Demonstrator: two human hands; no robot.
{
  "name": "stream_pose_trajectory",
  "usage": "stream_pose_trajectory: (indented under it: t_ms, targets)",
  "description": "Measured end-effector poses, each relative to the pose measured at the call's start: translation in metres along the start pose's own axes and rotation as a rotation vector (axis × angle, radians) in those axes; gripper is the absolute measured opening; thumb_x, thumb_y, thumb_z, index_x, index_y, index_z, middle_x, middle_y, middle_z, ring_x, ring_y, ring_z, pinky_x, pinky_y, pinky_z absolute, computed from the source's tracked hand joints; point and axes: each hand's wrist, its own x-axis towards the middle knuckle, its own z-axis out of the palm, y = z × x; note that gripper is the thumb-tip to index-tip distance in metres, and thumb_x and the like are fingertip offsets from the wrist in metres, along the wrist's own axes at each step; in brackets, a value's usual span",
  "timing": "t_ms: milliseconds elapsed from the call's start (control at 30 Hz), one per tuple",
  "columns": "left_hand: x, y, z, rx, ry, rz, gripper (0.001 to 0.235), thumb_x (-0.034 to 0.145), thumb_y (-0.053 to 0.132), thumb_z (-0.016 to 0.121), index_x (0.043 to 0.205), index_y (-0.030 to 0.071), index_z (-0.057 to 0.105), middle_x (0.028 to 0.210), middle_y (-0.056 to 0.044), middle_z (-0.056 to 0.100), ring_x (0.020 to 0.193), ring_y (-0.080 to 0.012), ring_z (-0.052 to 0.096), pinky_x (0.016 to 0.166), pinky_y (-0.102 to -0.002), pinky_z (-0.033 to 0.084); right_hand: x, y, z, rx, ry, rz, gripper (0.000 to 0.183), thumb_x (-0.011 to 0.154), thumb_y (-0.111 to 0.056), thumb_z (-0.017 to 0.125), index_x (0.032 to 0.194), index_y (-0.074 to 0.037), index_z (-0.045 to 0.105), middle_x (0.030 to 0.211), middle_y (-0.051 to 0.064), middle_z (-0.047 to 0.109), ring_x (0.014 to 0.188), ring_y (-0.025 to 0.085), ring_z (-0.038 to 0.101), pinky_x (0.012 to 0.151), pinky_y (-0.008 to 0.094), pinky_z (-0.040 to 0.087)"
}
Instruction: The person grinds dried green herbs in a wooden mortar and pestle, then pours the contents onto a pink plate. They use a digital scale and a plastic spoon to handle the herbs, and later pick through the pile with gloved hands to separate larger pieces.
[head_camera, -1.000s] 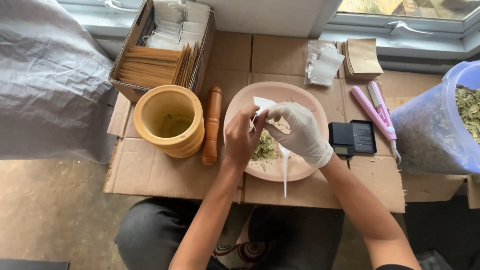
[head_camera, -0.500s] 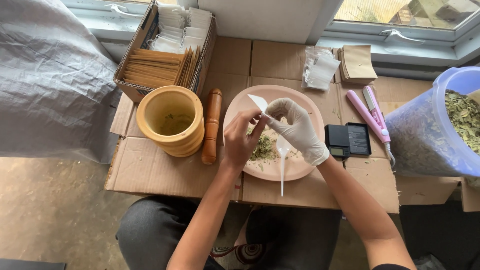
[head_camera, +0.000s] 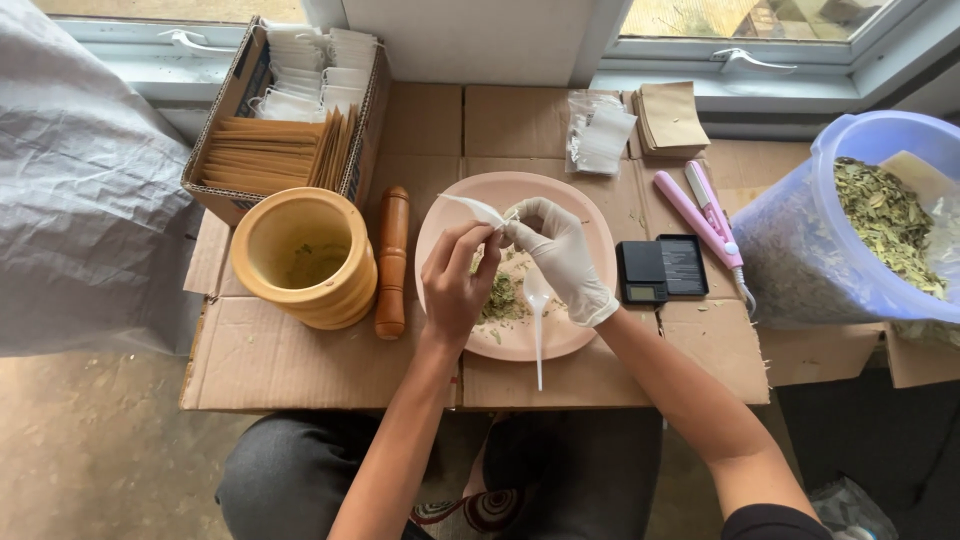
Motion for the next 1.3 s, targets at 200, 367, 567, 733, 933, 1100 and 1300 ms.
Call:
stream_pose_trajectory:
  t_ms: [200, 367, 567, 733, 933, 1100, 1300]
  targets:
    - [0.000, 0.003, 0.000, 0.059, -0.030, 0.067, 0.015, 0.091, -0.003, 0.083, 0.101, 0.007, 0.078, 0.095, -0.007, 0.076, 0.079, -0.0232, 0.077, 0.073, -0.035, 0.066, -0.005, -0.009, -0.001, -0.297, 0.039, -0.381, 0.022, 0.091, -0.001, 0.090, 0.110, -0.006, 0.080, 0.088, 0.006, 0.079, 0.082, 0.014, 0.075, 0.079, 0.025, 0.059]
    - [0.007, 0.005, -0.002, 0.047, -0.044, 0.108, 0.019, 0.087, -0.007, 0.083, 0.099, 0.007, 0.077, 0.092, -0.007, 0.074, 0.075, -0.0242, 0.075, 0.071, -0.035, 0.064, 0.000, -0.006, -0.002, -0.448, 0.084, -0.699, 0.026, 0.086, 0.004, 0.090, 0.108, -0.009, 0.084, 0.085, 0.004, 0.079, 0.076, 0.018, 0.075, 0.076, 0.028, 0.060]
    - [-0.006, 0.003, 0.004, 0.074, -0.038, 0.035, 0.021, 0.082, -0.007, 0.080, 0.093, 0.009, 0.073, 0.083, -0.002, 0.067, 0.066, -0.0178, 0.067, 0.066, -0.031, 0.062, -0.004, 0.002, -0.001, -0.538, 0.160, -0.676, 0.025, 0.086, 0.000, 0.085, 0.108, -0.012, 0.083, 0.079, 0.001, 0.078, 0.067, 0.016, 0.069, 0.070, 0.029, 0.058]
    - [-0.021, -0.013, 0.008, -0.076, -0.097, 0.027, 0.031, 0.080, 0.012, 0.081, 0.110, 0.007, 0.076, 0.097, -0.009, 0.072, 0.080, -0.0272, 0.070, 0.076, -0.040, 0.062, -0.009, -0.019, 0.008, -0.551, 0.168, -0.689, 0.014, 0.090, -0.008, 0.087, 0.098, -0.019, 0.084, 0.073, -0.004, 0.076, 0.066, 0.017, 0.068, 0.070, 0.029, 0.057]
    - [-0.002, 0.003, 0.002, 0.198, -0.225, 0.122, 0.070, 0.083, 0.011, 0.068, 0.152, 0.004, 0.061, 0.156, -0.017, 0.063, 0.145, -0.0363, 0.058, 0.123, -0.047, 0.041, -0.009, -0.024, -0.001, -0.412, 0.126, -0.567, 0.010, 0.096, 0.000, 0.082, 0.099, -0.009, 0.080, 0.076, 0.003, 0.077, 0.067, 0.014, 0.068, 0.069, 0.029, 0.058]
    - [-0.008, -0.009, 0.003, 0.207, -0.162, 0.076, 0.060, 0.088, 0.029, 0.082, 0.141, 0.003, 0.071, 0.131, -0.012, 0.074, 0.127, -0.0322, 0.067, 0.122, -0.051, 0.045, -0.007, -0.018, -0.004, -0.277, 0.072, -0.428, 0.017, 0.093, 0.003, 0.083, 0.104, -0.008, 0.078, 0.082, 0.002, 0.078, 0.074, 0.010, 0.069, 0.071, 0.025, 0.057]
    - [-0.006, -0.006, 0.002, 0.186, -0.158, 0.059, 0.054, 0.087, 0.029, 0.088, 0.134, 0.007, 0.076, 0.121, -0.009, 0.075, 0.112, -0.0292, 0.069, 0.113, -0.049, 0.049, 0.000, -0.015, -0.014, -0.272, 0.023, -0.391, 0.017, 0.091, 0.005, 0.086, 0.099, -0.006, 0.076, 0.083, 0.002, 0.078, 0.075, 0.010, 0.070, 0.071, 0.025, 0.057]
